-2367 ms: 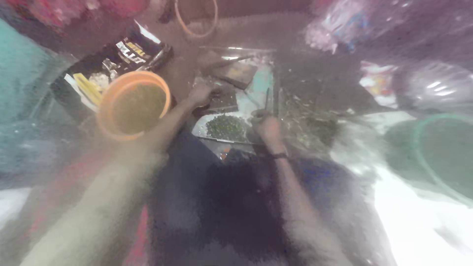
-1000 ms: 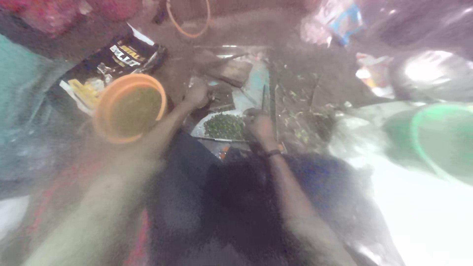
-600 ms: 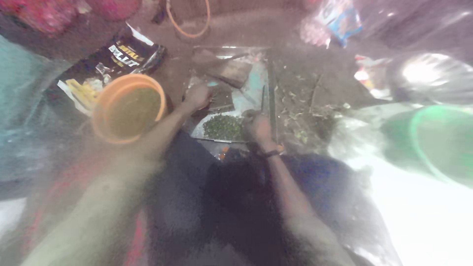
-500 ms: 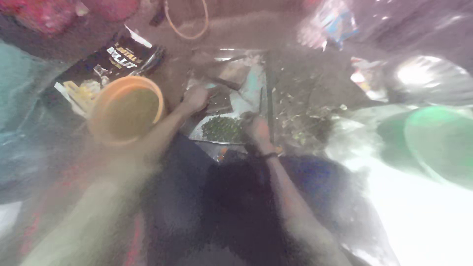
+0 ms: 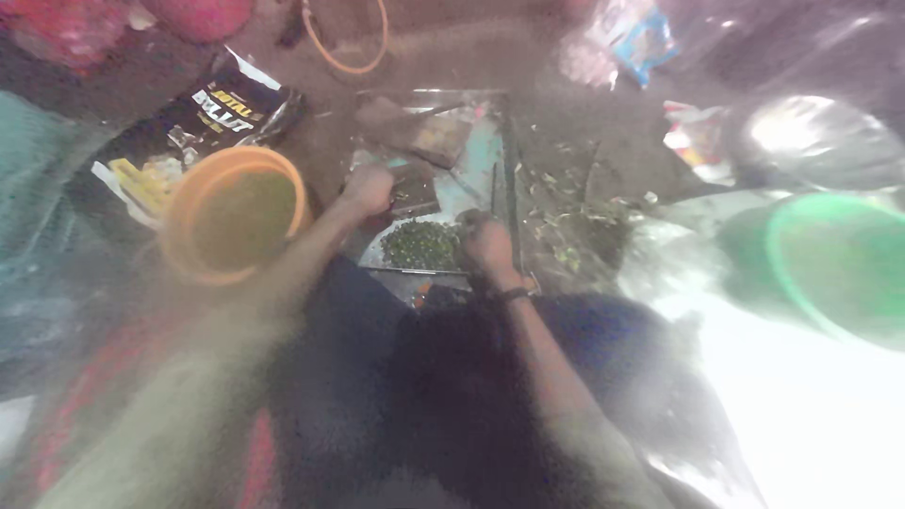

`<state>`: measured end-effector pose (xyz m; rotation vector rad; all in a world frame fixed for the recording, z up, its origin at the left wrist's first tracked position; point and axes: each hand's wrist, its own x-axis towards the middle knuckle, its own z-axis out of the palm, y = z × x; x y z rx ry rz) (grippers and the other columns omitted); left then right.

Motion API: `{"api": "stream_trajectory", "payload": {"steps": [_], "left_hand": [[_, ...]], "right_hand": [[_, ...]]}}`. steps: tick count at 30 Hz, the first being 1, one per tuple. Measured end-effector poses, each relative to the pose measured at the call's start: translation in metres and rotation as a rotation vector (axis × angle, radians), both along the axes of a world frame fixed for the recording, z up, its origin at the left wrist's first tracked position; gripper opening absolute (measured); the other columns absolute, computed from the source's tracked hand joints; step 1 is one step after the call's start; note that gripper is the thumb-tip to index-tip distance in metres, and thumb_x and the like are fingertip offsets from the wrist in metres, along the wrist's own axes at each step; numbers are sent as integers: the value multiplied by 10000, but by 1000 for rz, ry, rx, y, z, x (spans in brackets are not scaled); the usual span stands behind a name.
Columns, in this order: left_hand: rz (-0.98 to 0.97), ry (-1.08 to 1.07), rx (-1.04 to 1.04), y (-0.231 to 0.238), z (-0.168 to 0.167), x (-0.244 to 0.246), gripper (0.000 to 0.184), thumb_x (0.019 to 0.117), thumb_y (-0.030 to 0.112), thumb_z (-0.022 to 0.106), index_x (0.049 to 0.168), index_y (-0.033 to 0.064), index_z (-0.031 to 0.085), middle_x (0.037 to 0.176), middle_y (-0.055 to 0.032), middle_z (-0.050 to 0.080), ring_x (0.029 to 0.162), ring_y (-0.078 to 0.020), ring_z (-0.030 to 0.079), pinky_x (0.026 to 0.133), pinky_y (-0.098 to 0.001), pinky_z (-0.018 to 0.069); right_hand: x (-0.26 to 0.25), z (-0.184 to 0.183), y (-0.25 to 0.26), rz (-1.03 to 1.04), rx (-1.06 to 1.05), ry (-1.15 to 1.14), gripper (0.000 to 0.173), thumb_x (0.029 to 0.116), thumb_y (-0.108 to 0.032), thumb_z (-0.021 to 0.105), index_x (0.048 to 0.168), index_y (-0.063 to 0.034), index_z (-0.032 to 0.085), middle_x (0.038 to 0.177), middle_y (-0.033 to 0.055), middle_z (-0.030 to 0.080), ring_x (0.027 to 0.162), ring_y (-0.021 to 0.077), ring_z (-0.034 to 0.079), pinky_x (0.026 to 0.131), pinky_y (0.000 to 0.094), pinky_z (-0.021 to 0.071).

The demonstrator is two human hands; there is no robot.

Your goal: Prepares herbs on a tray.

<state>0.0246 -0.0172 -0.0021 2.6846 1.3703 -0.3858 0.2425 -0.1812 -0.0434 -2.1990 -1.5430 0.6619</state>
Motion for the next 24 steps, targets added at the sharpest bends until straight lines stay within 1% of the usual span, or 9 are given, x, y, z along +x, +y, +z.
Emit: {"api": "stream_trajectory", "payload": {"steps": [3,7,11,12,14,16,18,20,24], "left_hand": [[-38,-2,0,1,-5,-1,198,846,159,763,1021,68,743,1139,-168,713,1125,-401,663,925,-639,548],[-2,-4,-4,-7,-4,4,203,930,224,711,1001,35,731,1116,-195,712,1093,-424,674,885,-659,553],[56,-15,-15,-20,8,12,205,955,221,677,1051,45,722,1118,-203,708,1069,-439,675,765,-666,546],[52,-31,-3,-19,7,12,200,952,220,680,1054,54,722,1130,-192,708,1071,-429,678,767,-664,550],[30,-29,-12,-16,6,11,179,917,197,710,1025,55,720,1126,-179,707,1064,-412,681,802,-649,559],[-5,4,-42,-12,9,9,168,858,194,764,935,50,723,1052,-175,715,1005,-400,693,793,-637,567],[0,30,-82,-9,10,7,203,847,220,781,906,36,719,1022,-189,715,986,-411,693,786,-643,559],[28,34,-118,-4,8,2,238,843,231,775,933,17,723,1049,-208,716,1019,-425,689,831,-661,556],[129,63,-181,4,15,-8,264,864,180,767,1010,-34,716,1122,-254,696,1091,-460,665,895,-673,531]], "right_hand": [[-1,0,1,-4,-9,-6,229,976,-302,694,1185,-212,719,1131,144,708,947,393,701,745,665,565],[-1,2,2,-8,5,80,247,974,-299,703,1206,-212,712,1110,135,711,921,370,705,747,643,582],[-6,16,10,28,95,117,244,997,-260,675,1236,-210,672,1106,126,707,861,354,705,710,612,591],[-9,22,23,45,95,96,248,1000,-253,666,1241,-194,678,1126,132,702,892,362,703,740,616,589],[-18,29,74,93,53,-15,305,1006,-303,621,1278,-186,695,1205,124,716,1037,350,711,878,620,578],[-33,32,120,201,49,-141,350,1012,-367,594,1289,-181,697,1236,133,715,1092,356,706,912,627,568],[-46,34,152,363,30,-183,328,1011,-353,608,1265,-170,709,1271,143,694,1153,364,678,959,623,543],[-51,21,180,538,29,-217,295,997,-371,624,1238,-232,722,1257,115,696,1170,343,667,979,621,534],[-59,21,192,714,-83,-235,307,957,-307,700,1256,-240,723,1268,128,701,1184,371,659,962,663,517]]}}
